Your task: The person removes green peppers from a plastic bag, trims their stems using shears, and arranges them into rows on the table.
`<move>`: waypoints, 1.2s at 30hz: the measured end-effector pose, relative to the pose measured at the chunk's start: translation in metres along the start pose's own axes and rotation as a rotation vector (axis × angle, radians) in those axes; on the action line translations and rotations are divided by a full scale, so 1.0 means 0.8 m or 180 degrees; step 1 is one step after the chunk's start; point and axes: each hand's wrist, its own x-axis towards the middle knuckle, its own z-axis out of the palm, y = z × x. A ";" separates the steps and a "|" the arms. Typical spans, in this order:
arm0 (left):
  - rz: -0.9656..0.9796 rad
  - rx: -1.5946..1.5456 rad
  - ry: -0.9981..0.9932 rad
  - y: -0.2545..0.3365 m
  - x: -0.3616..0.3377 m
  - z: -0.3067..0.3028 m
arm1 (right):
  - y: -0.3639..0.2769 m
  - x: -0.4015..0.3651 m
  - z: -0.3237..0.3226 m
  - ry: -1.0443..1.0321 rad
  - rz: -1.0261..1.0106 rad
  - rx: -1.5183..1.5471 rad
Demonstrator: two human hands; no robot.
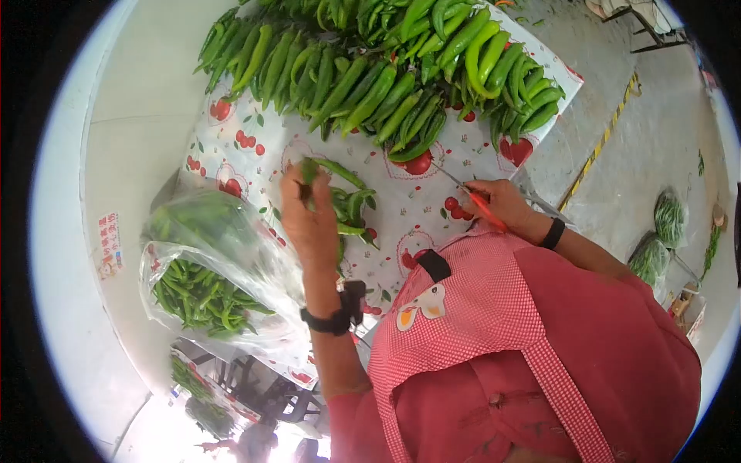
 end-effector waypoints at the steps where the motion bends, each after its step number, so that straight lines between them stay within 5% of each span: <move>1: 0.0079 0.0366 -0.0053 -0.005 -0.016 0.002 | -0.004 0.002 -0.005 -0.0155 0.0063 0.0310; 4: 0.0060 0.0705 -0.0401 -0.023 -0.056 0.017 | -0.012 -0.013 -0.011 -0.0094 -0.0422 0.0270; 7: 0.0015 0.0631 -0.0777 -0.023 -0.092 0.034 | -0.061 -0.034 -0.021 -0.0568 -0.0200 0.0541; 14: 0.0065 0.0266 -0.1188 -0.038 -0.120 0.037 | -0.051 -0.043 0.019 -0.0559 -0.0354 0.0465; 25: 0.0302 0.0077 -0.1591 -0.046 -0.126 0.049 | -0.051 -0.072 0.043 0.0170 -0.0983 0.0483; 36: -0.0101 0.0194 -0.1704 -0.061 -0.124 0.071 | -0.035 -0.053 0.043 -0.0183 -0.0415 0.0839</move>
